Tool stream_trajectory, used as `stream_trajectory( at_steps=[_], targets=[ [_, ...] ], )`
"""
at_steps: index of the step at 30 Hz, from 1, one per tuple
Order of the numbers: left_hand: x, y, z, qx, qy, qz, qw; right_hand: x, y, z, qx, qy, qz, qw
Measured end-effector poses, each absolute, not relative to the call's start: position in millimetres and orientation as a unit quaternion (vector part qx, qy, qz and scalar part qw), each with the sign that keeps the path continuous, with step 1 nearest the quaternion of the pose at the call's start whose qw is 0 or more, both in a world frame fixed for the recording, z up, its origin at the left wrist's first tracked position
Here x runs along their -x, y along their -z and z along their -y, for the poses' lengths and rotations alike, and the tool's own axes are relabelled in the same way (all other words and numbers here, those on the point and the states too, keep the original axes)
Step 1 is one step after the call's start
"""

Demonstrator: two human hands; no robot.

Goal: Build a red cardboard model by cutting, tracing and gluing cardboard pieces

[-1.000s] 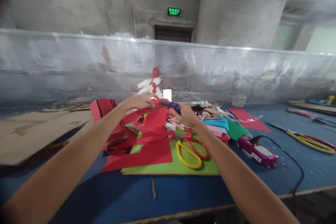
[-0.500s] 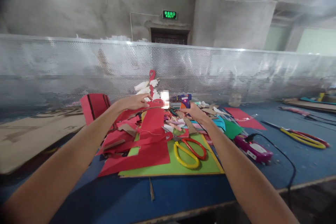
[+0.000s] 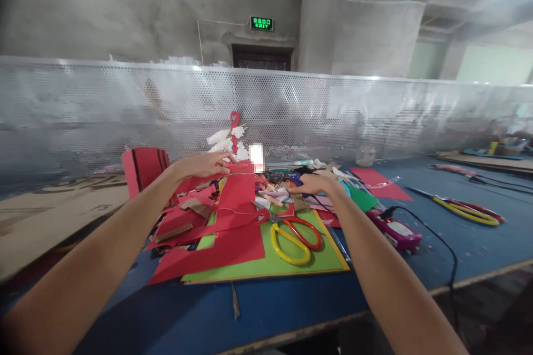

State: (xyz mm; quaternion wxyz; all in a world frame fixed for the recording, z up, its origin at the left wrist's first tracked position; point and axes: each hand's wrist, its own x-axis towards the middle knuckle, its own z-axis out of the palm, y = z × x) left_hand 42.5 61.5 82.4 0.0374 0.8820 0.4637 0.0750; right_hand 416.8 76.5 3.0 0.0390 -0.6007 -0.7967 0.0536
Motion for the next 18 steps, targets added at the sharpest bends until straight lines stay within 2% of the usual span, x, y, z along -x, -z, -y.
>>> stream_trajectory(
  at_steps=[4, 9, 11, 13, 16, 18],
  targets=[
    [-42.7, -81.8, -60.4, -0.887, -0.075, -0.455, 0.030, -421.5, 0.9, -76.8, 0.585, -0.119, 0.803, -0.006],
    [-47.6, -83.1, -53.8, -0.885, -0.073, -0.457, 0.046, -427.4, -3.7, -75.4, 0.600, -0.130, 0.789, 0.033],
    [-50.9, -83.7, -51.9, -0.890, -0.068, -0.447, 0.049, -421.2, -10.2, -73.0, 0.584, -0.094, 0.800, 0.104],
    [-54.5, -83.9, -50.9, -0.899, -0.061, -0.433, 0.041, -406.3, -16.4, -68.5, 0.527, -0.092, 0.816, 0.220],
    [-60.2, -82.5, -50.6, -0.913, -0.047, -0.404, 0.034, -372.9, -20.4, -58.0, 0.426, -0.222, 0.810, 0.336],
    [-64.1, -81.0, -50.2, -0.920, -0.041, -0.389, 0.039, -350.8, -19.4, -50.1, 0.389, -0.248, 0.803, 0.377]
  ],
)
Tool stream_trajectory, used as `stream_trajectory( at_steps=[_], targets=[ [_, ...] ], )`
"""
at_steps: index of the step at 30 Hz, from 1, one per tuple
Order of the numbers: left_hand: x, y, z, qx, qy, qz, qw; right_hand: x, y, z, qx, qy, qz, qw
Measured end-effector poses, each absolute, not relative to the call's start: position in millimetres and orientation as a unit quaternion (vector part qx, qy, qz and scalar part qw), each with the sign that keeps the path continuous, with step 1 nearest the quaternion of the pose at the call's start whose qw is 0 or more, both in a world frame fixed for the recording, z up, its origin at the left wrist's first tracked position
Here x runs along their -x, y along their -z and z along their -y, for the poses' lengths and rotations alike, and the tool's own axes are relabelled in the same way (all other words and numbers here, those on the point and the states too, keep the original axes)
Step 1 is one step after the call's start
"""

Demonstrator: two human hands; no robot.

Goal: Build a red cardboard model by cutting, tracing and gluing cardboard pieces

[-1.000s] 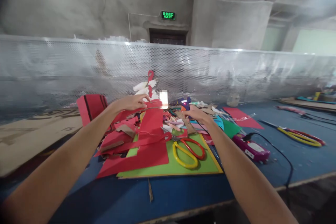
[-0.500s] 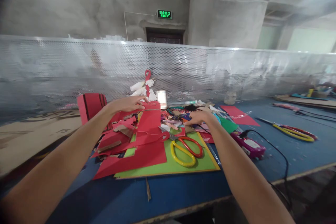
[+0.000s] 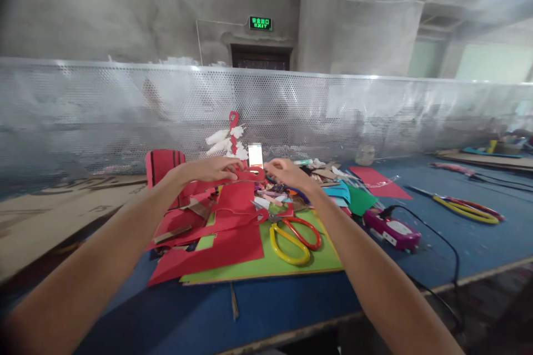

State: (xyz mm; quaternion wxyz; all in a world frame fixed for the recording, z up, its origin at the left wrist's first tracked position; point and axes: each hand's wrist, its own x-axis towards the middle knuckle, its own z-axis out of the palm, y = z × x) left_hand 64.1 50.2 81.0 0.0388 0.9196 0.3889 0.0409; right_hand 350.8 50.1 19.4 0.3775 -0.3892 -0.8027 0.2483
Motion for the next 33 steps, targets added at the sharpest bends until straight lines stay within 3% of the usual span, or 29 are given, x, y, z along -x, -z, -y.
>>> stream_trajectory(
  at_steps=[9, 33],
  targets=[
    [-81.3, -83.8, -39.9, -0.923, 0.003, -0.383, 0.022, -319.8, -5.8, -44.3, 0.369, -0.226, 0.800, 0.417],
    [-87.1, -85.1, -35.4, -0.920, 0.015, -0.390, 0.031, -315.0, -6.7, -39.1, 0.389, -0.149, 0.821, 0.391]
  ],
)
